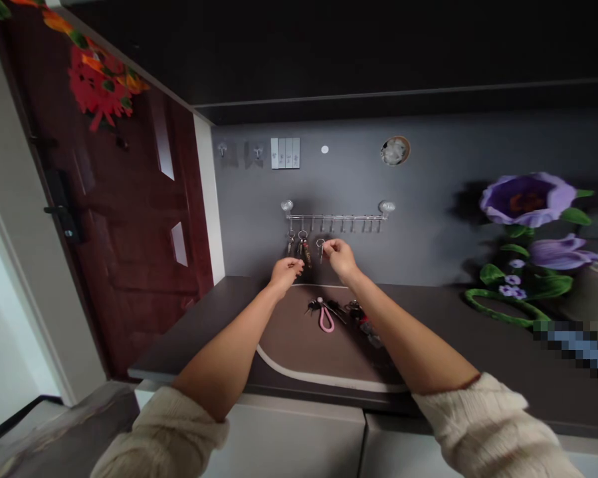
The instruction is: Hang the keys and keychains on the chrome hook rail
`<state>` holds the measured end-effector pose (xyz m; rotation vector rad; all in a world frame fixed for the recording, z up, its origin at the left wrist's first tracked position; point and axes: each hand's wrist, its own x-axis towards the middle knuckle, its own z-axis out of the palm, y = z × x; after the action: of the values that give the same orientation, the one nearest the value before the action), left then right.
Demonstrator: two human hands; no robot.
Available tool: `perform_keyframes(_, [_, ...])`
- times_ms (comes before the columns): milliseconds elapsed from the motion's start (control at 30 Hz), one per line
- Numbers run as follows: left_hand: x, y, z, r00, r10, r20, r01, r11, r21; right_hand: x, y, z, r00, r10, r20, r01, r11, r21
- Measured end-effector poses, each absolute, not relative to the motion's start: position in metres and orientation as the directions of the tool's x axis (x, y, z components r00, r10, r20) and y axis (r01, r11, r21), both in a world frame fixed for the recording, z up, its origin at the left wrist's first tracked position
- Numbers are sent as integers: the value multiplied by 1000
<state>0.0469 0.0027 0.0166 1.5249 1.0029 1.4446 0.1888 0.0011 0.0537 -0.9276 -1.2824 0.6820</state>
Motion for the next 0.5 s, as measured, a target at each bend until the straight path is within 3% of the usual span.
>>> perform_keyframes(233, [48,10,6,58,921,386,105,-390,915,173,17,78,237,899,367,-50,389,-920])
perform_keyframes(500, [48,5,7,46,953,301,111,-304,946,160,39,85,342,894,289,-73,331,-941])
